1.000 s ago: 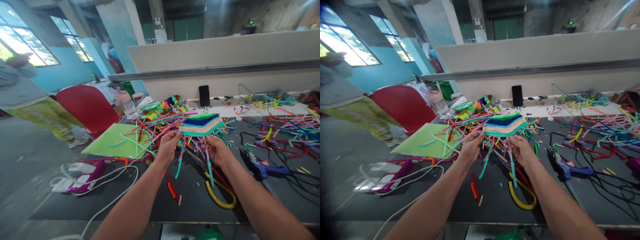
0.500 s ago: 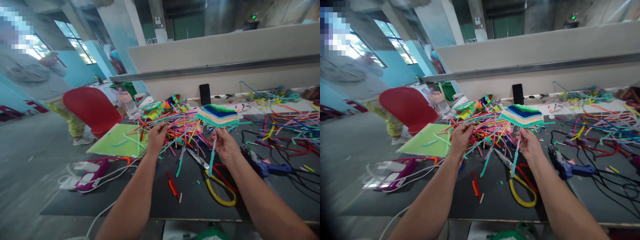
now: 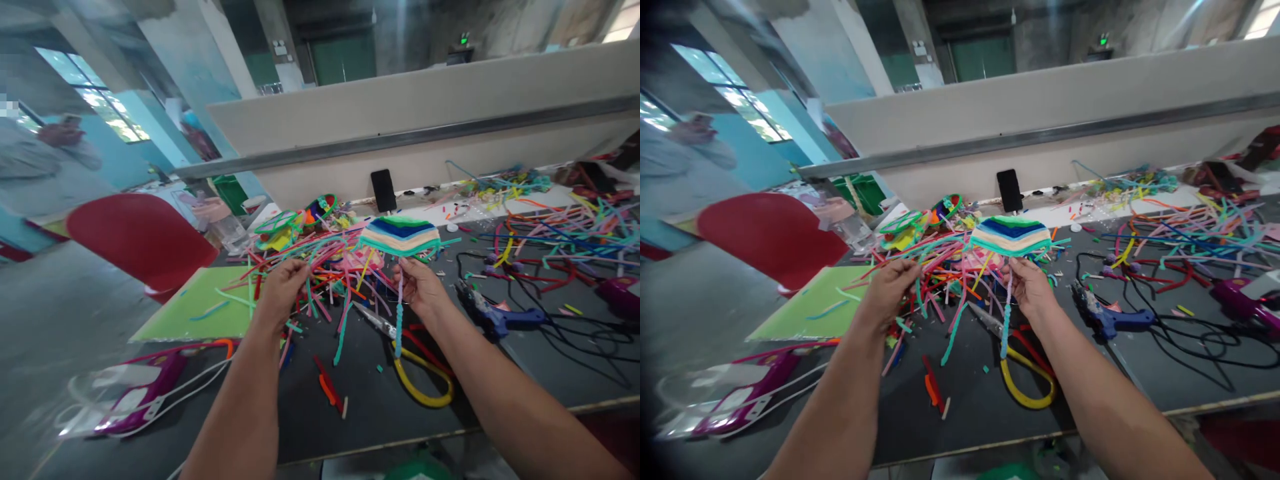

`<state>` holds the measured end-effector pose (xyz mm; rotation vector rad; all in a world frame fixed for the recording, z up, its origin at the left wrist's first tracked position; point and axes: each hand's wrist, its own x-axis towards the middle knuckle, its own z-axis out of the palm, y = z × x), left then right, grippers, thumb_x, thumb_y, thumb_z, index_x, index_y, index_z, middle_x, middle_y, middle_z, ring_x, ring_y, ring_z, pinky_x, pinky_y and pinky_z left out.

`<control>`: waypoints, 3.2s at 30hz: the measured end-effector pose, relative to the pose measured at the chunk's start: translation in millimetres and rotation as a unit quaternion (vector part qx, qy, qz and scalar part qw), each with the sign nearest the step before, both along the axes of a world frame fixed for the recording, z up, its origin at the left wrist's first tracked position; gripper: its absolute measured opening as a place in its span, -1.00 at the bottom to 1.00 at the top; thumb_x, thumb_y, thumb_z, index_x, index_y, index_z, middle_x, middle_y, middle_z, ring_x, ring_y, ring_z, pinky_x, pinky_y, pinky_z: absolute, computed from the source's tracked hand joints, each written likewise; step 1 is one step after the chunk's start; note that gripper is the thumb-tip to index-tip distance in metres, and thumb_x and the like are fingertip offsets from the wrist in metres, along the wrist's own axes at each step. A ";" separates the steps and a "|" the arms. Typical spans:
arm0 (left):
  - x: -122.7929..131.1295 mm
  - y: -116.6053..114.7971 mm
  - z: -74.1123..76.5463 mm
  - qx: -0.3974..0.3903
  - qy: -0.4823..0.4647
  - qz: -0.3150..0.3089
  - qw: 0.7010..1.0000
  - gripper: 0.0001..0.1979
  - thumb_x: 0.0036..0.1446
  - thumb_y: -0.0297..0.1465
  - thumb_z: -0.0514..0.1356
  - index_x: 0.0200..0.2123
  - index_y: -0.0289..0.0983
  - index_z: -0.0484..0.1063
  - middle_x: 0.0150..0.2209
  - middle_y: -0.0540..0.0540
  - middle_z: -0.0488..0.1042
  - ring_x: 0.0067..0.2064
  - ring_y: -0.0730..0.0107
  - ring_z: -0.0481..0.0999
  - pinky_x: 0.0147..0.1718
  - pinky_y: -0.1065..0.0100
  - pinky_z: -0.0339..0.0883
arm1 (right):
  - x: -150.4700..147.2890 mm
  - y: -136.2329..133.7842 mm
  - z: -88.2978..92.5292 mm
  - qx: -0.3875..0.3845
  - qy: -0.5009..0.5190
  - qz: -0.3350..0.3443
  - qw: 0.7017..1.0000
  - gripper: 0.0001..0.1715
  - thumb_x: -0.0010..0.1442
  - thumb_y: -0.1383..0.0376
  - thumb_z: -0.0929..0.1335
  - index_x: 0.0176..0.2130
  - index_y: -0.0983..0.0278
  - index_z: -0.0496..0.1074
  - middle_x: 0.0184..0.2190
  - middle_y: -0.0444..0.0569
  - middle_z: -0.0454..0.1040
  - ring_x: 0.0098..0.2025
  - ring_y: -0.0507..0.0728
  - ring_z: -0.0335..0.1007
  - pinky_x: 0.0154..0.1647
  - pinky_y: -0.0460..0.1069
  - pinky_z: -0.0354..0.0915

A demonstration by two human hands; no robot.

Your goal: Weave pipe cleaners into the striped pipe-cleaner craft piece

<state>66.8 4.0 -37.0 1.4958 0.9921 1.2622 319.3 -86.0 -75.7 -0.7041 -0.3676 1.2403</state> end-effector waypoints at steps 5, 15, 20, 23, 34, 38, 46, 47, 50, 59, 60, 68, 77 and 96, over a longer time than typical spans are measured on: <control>3.3 -14.1 14.6 -0.082 -0.171 -0.091 0.978 -0.85 -0.06 -0.43 0.31 -0.39 -0.28 0.40 -0.47 -0.02 0.48 -0.61 0.56 0.38 -0.64 0.53 0.30 | -0.2 1.0 -2.7 -0.001 -0.004 0.001 1.000 -0.77 -0.11 0.31 0.51 -0.45 0.29 0.40 -0.58 -0.16 0.49 -0.62 -0.05 0.38 -0.56 -0.17 0.37; 60.2 -46.5 -13.8 -0.037 -0.198 -0.116 0.973 -0.80 -0.13 -0.46 0.36 -0.44 -0.32 0.38 -0.31 -0.03 0.50 -0.33 0.36 0.57 -0.23 0.26 0.47 | -9.0 1.6 -7.2 0.005 -0.028 0.009 1.000 -0.73 -0.15 0.27 0.53 -0.41 0.29 0.47 -0.47 -0.16 0.55 -0.64 -0.07 0.37 -0.60 -0.17 0.34; 68.4 -47.8 -24.6 -0.077 -0.215 -0.098 0.969 -0.75 -0.19 -0.44 0.39 -0.45 -0.31 0.38 -0.36 0.02 0.47 -0.41 0.44 0.54 -0.31 0.33 0.46 | -17.0 -1.4 -5.3 0.005 -0.015 0.021 1.000 -0.72 -0.19 0.30 0.55 -0.44 0.30 0.46 -0.61 -0.20 0.48 -0.61 -0.03 0.42 -0.60 -0.18 0.34; 71.2 -48.9 -29.8 -0.102 -0.229 -0.108 0.962 -0.75 -0.19 -0.44 0.39 -0.44 -0.29 0.38 -0.37 0.03 0.47 -0.41 0.45 0.54 -0.31 0.34 0.45 | -19.9 -0.9 -7.1 0.000 -0.008 0.022 1.000 -0.73 -0.21 0.32 0.56 -0.50 0.31 0.44 -0.67 -0.22 0.42 -0.59 -0.02 0.44 -0.56 -0.19 0.36; 69.3 -46.6 -31.8 -0.135 -0.250 -0.142 0.948 -0.80 -0.05 -0.32 0.33 -0.43 -0.30 0.40 -0.53 0.02 0.48 -0.47 0.44 0.52 -0.36 0.35 0.42 | -9.6 1.8 -7.7 -0.013 -0.027 -0.022 0.999 -0.77 -0.19 0.37 0.54 -0.48 0.30 0.47 -0.57 -0.16 0.53 -0.51 0.00 0.49 -0.47 -0.16 0.40; 54.2 -27.7 -28.9 -0.119 -0.301 -0.083 0.943 -0.79 -0.05 -0.35 0.34 -0.44 -0.28 0.35 -0.52 0.05 0.49 -0.45 0.49 0.53 -0.35 0.40 0.42 | -0.1 3.9 -7.7 -0.009 -0.014 -0.051 0.999 -0.79 -0.18 0.38 0.53 -0.49 0.30 0.45 -0.57 -0.16 0.52 -0.51 0.00 0.49 -0.48 -0.16 0.40; 38.5 -9.4 -31.2 -0.165 -0.370 -0.034 0.914 -0.83 0.00 -0.38 0.30 -0.42 -0.29 0.35 -0.55 0.09 0.47 -0.41 0.51 0.56 -0.39 0.50 0.43 | -0.4 5.3 -8.5 -0.004 -0.022 -0.077 0.997 -0.79 -0.17 0.37 0.52 -0.48 0.31 0.46 -0.58 -0.16 0.50 -0.51 0.01 0.48 -0.49 -0.16 0.38; 38.1 -9.5 -30.6 -0.166 -0.369 -0.040 0.914 -0.84 0.01 -0.38 0.29 -0.41 -0.29 0.36 -0.53 0.07 0.48 -0.40 0.49 0.57 -0.38 0.49 0.44 | -0.7 5.1 -7.6 0.001 -0.020 -0.077 0.997 -0.79 -0.17 0.37 0.52 -0.47 0.30 0.46 -0.57 -0.16 0.51 -0.51 0.00 0.48 -0.49 -0.16 0.38; 38.9 -11.0 -29.4 -0.144 -0.348 -0.066 0.924 -0.85 0.03 -0.36 0.28 -0.36 -0.28 0.38 -0.40 0.01 0.54 -0.35 0.46 0.58 -0.32 0.43 0.46 | -2.2 4.0 -4.1 0.017 -0.008 -0.068 0.997 -0.78 -0.18 0.37 0.53 -0.46 0.29 0.47 -0.54 -0.17 0.52 -0.49 0.00 0.48 -0.45 -0.14 0.40; 57.0 -29.6 -30.5 -0.118 -0.308 -0.125 0.936 -0.82 0.03 -0.33 0.28 -0.28 -0.20 0.39 -0.24 -0.01 0.53 -0.26 0.43 0.55 -0.19 0.33 0.42 | -15.1 -1.7 1.2 0.036 -0.023 -0.034 0.999 -0.76 -0.21 0.32 0.55 -0.49 0.28 0.47 -0.51 -0.18 0.54 -0.47 0.03 0.50 -0.39 -0.11 0.41; 59.5 -32.6 -30.5 -0.120 -0.306 -0.128 0.936 -0.80 0.03 -0.33 0.29 -0.25 -0.19 0.40 -0.24 -0.01 0.52 -0.29 0.47 0.54 -0.19 0.34 0.41 | -15.6 -2.0 1.6 0.031 -0.021 -0.035 0.999 -0.76 -0.20 0.32 0.55 -0.48 0.28 0.47 -0.51 -0.17 0.54 -0.47 0.03 0.49 -0.41 -0.11 0.40; 79.2 -64.1 -33.5 -0.174 -0.220 -0.255 0.925 -0.70 -0.04 -0.41 0.32 -0.17 -0.26 0.47 -0.14 -0.14 0.48 -0.21 0.37 0.50 -0.17 0.33 0.35 | -25.8 -4.7 1.1 0.079 -0.038 -0.018 0.996 -0.81 -0.13 0.28 0.52 -0.42 0.25 0.53 -0.44 -0.14 0.57 -0.42 0.03 0.45 -0.34 -0.06 0.37; 92.2 -79.0 -34.6 -0.220 -0.301 -0.250 0.893 -0.51 -0.03 -0.48 0.32 0.00 -0.10 0.36 -0.14 -0.02 0.50 -0.35 0.50 0.49 -0.39 0.44 0.38 | -44.6 -10.2 -9.2 0.043 -0.162 0.031 0.985 -0.80 -0.11 0.24 0.50 -0.41 0.27 0.53 -0.68 -0.23 0.41 -0.71 -0.07 0.18 -0.64 -0.12 0.16; 74.4 -47.1 -34.9 -0.158 -0.338 -0.078 0.925 -0.80 -0.17 -0.42 0.39 -0.48 -0.33 0.44 -0.54 0.05 0.48 -0.56 0.57 0.44 -0.52 0.49 0.34 | -33.3 -5.4 -11.8 0.039 -0.109 0.139 0.983 -0.45 -0.05 0.22 0.47 -0.03 0.20 0.40 -0.36 -0.09 0.56 -0.38 0.05 0.51 -0.37 -0.07 0.35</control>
